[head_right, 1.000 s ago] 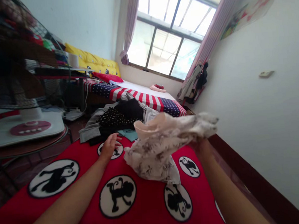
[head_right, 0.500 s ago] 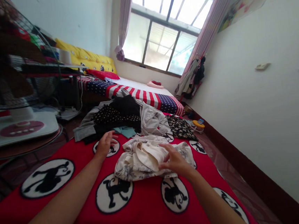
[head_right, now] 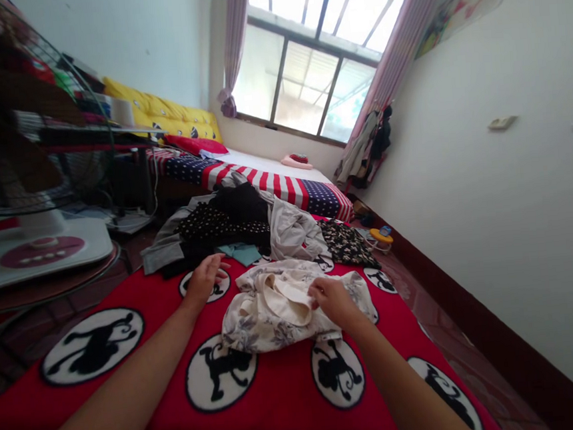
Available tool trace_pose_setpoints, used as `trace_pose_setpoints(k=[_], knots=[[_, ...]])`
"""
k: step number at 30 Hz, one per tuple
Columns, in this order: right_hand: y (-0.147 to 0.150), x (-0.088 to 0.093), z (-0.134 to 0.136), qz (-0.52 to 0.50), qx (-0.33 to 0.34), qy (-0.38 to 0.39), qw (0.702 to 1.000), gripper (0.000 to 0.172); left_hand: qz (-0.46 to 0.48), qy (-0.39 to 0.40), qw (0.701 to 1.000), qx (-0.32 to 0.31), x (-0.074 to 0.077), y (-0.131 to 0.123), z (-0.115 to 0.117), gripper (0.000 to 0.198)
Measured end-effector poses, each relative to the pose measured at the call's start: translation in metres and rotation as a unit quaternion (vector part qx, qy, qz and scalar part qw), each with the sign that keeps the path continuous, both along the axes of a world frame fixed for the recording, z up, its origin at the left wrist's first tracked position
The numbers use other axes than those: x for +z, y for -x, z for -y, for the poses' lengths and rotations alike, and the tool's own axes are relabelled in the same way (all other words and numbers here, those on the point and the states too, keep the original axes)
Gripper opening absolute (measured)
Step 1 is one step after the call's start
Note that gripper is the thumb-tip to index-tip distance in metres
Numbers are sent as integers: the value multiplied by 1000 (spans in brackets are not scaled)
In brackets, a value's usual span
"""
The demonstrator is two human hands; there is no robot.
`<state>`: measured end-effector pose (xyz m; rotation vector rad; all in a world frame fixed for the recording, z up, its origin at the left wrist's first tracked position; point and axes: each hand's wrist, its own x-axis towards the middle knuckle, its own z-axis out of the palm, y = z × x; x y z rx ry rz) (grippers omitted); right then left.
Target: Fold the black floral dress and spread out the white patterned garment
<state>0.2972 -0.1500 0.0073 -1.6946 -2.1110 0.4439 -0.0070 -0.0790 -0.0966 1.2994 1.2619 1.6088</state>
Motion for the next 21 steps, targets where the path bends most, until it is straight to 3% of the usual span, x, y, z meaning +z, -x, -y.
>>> trace_pose_setpoints(k=[3,6,8,13,18,21], knots=[[-15,-8,5,-73,-17,-25,997,22,-55,-32,997,-33,12,-6,12,48],[-26,-23,7,-33,34,-46,998,52,-122,-67,987,-76,23,-21,30,36],[-28,-35,4,1,38,-48,998,59,-173,-83,976,-107,26,-34,42,34],[-16,-41,3,-13,24,-133,991,20,-329,-128,924,-147,23,-50,57,24],[11,-17,64,-160,99,-240,952,19,-333,-97,925,-155,16,-43,55,23],[26,-11,111,-188,179,-245,934,17,-310,-71,936,-151,9,-45,51,50]])
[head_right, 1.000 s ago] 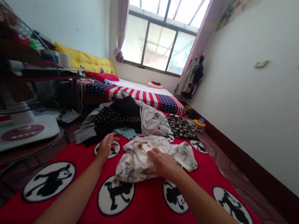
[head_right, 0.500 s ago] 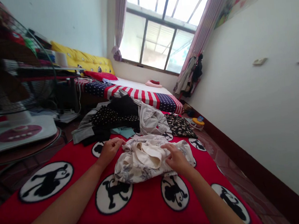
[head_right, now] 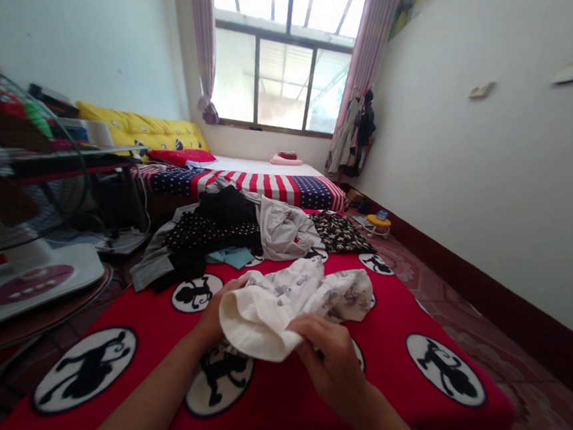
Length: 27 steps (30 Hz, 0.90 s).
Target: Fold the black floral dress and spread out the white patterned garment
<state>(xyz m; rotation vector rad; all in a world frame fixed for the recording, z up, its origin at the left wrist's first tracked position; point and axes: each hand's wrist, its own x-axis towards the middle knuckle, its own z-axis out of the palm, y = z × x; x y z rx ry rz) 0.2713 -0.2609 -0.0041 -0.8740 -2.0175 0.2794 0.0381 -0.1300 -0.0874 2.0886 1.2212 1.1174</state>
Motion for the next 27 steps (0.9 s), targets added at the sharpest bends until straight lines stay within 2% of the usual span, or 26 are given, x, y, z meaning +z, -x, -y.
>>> trace_pose_setpoints(k=[2,3,5,7,9,11,13,15,16,17,19,22,24,27], knots=[[7,-4,20,8,31,8,999,20,2,10,1000,5,-4,-4,-2,64],[9,-8,26,14,32,9,999,23,6,9,1000,-6,-5,-6,-1,63],[10,-18,29,31,10,2,999,33,26,-6,999,-44,-2,-11,3,47],[8,-27,24,61,-36,-10,997,48,50,-28,995,-78,7,-15,14,24],[5,-33,16,102,-102,-11,989,60,64,-48,993,-92,22,-20,29,10],[4,-33,9,151,-161,19,975,66,65,-66,989,-111,37,-27,46,9],[5,-26,5,194,-181,84,960,60,56,-85,986,-130,48,-33,60,14],[8,-14,0,191,-151,165,956,34,61,-82,988,-113,54,-35,67,13],[10,-6,-3,154,-123,204,959,20,79,-68,991,-89,54,-34,68,13],[13,2,-7,93,-93,244,961,14,108,-46,991,-59,54,-32,67,20],[18,21,-19,-82,-53,326,940,14,173,-2,985,6,50,-23,61,39],[33,57,-46,-326,-32,400,856,18,202,35,977,56,42,-7,54,56],[50,89,-65,-418,24,393,818,26,185,48,981,40,38,0,53,66],[83,148,-84,-463,147,343,804,30,145,55,988,8,34,6,55,79]])
